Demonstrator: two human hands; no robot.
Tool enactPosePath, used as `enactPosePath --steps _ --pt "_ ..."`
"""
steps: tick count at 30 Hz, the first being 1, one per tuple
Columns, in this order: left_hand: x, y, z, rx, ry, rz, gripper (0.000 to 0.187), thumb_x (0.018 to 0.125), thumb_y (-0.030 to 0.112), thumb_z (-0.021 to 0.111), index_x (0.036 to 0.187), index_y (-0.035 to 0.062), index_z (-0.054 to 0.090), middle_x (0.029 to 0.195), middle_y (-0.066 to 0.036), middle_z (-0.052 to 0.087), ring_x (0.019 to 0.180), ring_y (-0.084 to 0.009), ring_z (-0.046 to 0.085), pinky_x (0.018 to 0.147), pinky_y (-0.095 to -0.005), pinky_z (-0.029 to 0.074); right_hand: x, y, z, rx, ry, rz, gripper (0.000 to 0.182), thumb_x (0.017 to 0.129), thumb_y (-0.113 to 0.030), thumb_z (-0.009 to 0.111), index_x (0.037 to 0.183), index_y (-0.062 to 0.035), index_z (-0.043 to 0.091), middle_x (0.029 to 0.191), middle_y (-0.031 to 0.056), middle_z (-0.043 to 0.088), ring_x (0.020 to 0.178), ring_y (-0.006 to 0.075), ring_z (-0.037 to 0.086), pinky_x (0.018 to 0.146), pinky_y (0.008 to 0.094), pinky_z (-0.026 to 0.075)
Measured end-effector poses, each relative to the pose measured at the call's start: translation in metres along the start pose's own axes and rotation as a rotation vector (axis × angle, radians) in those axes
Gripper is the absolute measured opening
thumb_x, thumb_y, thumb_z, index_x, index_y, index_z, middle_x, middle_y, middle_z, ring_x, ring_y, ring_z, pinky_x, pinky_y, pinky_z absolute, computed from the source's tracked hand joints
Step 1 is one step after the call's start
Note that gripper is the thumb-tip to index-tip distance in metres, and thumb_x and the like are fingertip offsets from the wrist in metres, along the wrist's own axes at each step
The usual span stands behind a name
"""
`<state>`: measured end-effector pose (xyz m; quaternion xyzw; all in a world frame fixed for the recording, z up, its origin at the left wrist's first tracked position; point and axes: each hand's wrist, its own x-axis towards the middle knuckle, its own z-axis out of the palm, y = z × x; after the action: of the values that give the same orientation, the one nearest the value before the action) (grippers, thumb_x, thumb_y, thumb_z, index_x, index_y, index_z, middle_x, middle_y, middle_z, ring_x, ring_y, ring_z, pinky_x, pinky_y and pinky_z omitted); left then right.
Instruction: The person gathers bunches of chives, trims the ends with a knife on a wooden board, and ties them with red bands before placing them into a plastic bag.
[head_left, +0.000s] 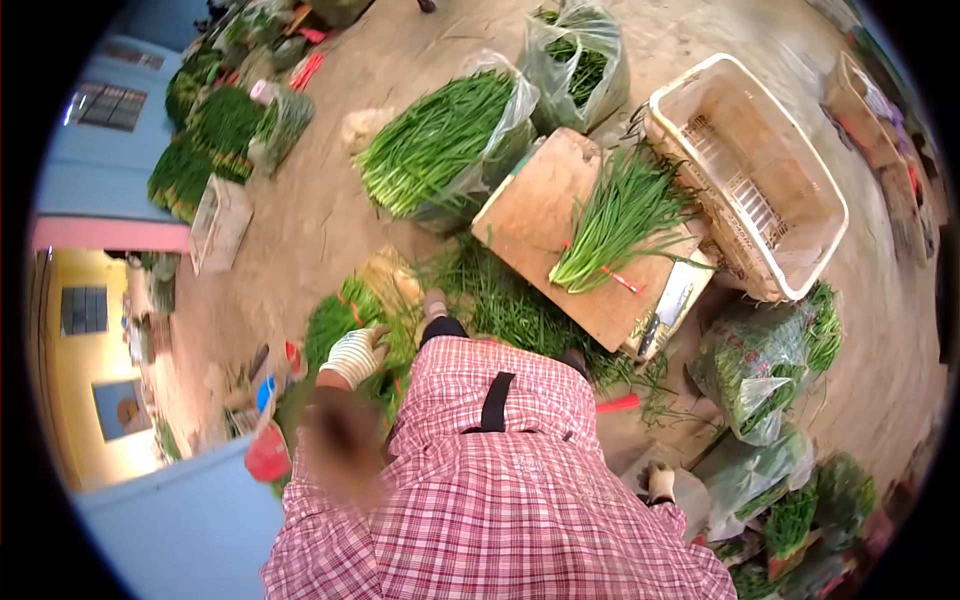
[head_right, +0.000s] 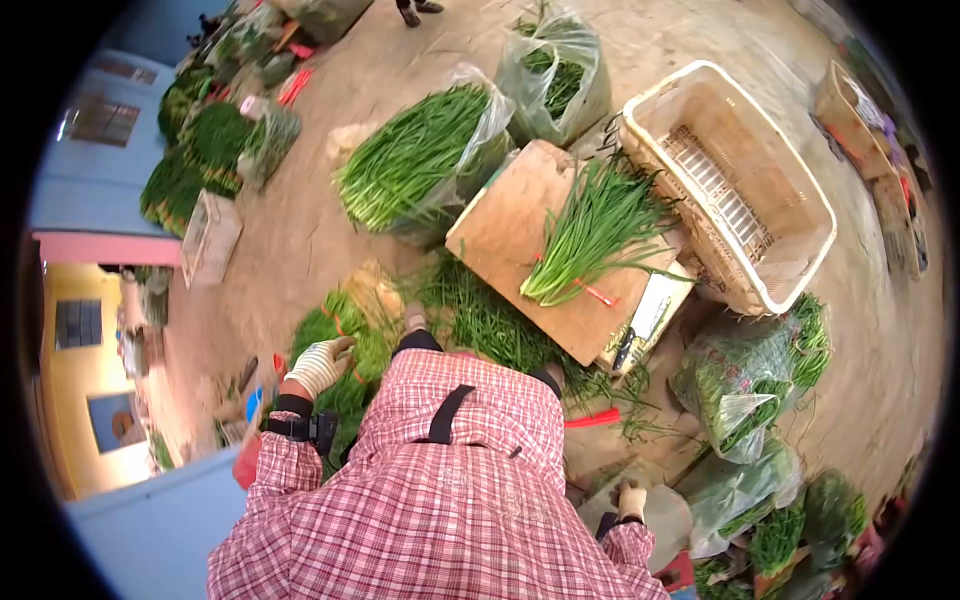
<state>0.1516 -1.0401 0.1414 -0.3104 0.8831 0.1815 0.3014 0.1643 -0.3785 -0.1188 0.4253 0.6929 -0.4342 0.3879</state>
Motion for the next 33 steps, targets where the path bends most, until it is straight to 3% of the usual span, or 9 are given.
enactPosePath --steps 3,7,10,11,14,18,20,26,33 --pt "0.056 -0.013 -0.025 0.059 -0.072 0.091 0.042 0.084 0.028 0.059 0.121 0.0079 0.059 0.110 -0.022 0.063 0.104 -0.0356 0.061 0.088 -0.0405 0.048 -0.029 0.035 0.035 0.150 0.051 0.102 0.026 0.087 -0.015 0.060 0.111 -0.0040 0.059 0.080 0.0108 0.066 0.062 0.0257 0.065 0.052 0.0362 0.053" --pt "0.141 -0.049 -0.054 0.270 -0.038 0.244 0.037 0.086 0.030 0.058 0.120 0.0166 0.060 0.105 -0.022 0.065 0.101 -0.0386 0.060 0.086 -0.0443 0.049 -0.061 0.077 0.115 -0.950 0.208 -0.699 0.026 0.090 -0.023 0.048 0.097 -0.0092 0.069 0.089 0.0231 0.065 0.073 0.0347 0.064 0.064 0.0496 0.050" --pt "0.179 -0.081 -0.086 -0.077 -0.146 0.306 0.038 0.087 0.020 0.057 0.124 0.0135 0.057 0.105 -0.020 0.065 0.096 -0.0381 0.062 0.081 -0.0457 0.051 -0.143 0.029 0.207 -0.132 -0.037 -0.069 0.023 0.089 -0.020 0.056 0.103 -0.0045 0.065 0.087 0.0148 0.067 0.066 0.0241 0.063 0.059 0.0388 0.050" --pt "0.185 -0.070 -0.103 0.210 -0.073 0.417 0.038 0.087 0.021 0.058 0.124 0.0124 0.057 0.107 -0.019 0.065 0.099 -0.0373 0.061 0.083 -0.0455 0.050 -0.170 0.018 0.232 0.035 -0.097 0.126 0.026 0.089 -0.020 0.058 0.108 -0.0024 0.063 0.087 0.0120 0.068 0.065 0.0207 0.063 0.057 0.0348 0.050" --pt "0.230 -0.099 -0.109 0.316 -0.103 0.494 0.039 0.087 0.023 0.058 0.124 0.0118 0.057 0.109 -0.020 0.064 0.102 -0.0367 0.060 0.087 -0.0446 0.049 -0.247 -0.018 0.294 0.057 0.044 0.064 0.028 0.091 -0.018 0.058 0.112 0.0004 0.062 0.093 0.0107 0.069 0.074 0.0211 0.065 0.067 0.0329 0.050" --pt "0.258 -0.093 -0.108 0.396 -0.188 0.570 0.040 0.087 0.024 0.058 0.124 0.0121 0.057 0.112 -0.020 0.063 0.105 -0.0364 0.059 0.089 -0.0436 0.048 -0.269 0.119 0.346 0.236 -0.021 0.146 0.029 0.091 -0.016 0.056 0.114 0.0004 0.062 0.112 0.0125 0.067 0.101 0.0244 0.062 0.088 0.0318 0.046" --pt "0.254 -0.087 -0.099 0.300 -0.192 0.629 0.040 0.086 0.024 0.058 0.124 0.0118 0.057 0.112 -0.020 0.063 0.105 -0.0361 0.059 0.089 -0.0437 0.048 -0.238 0.266 0.380 -0.200 -0.212 0.065 0.032 0.089 -0.019 0.057 0.114 0.0002 0.062 0.114 0.0135 0.066 0.105 0.0250 0.061 0.091 0.0326 0.045" --pt "0.223 -0.072 -0.088 0.366 -0.210 0.494 0.037 0.086 0.020 0.059 0.123 0.0135 0.058 0.112 -0.019 0.064 0.104 -0.0370 0.060 0.088 -0.0427 0.048 -0.311 -0.001 0.327 -0.274 0.103 0.209 0.031 0.088 -0.025 0.058 0.109 -0.0034 0.065 0.105 0.0140 0.069 0.096 0.0266 0.065 0.085 0.0341 0.048" --pt "0.195 -0.057 -0.041 0.202 -0.067 0.401 0.037 0.085 0.021 0.059 0.121 0.0107 0.059 0.107 -0.020 0.065 0.101 -0.0358 0.061 0.088 -0.0426 0.048 -0.147 -0.024 0.228 -0.406 0.218 -0.401 0.022 0.087 -0.015 0.059 0.104 -0.0031 0.066 0.094 0.0127 0.069 0.083 0.0255 0.065 0.076 0.0367 0.050"
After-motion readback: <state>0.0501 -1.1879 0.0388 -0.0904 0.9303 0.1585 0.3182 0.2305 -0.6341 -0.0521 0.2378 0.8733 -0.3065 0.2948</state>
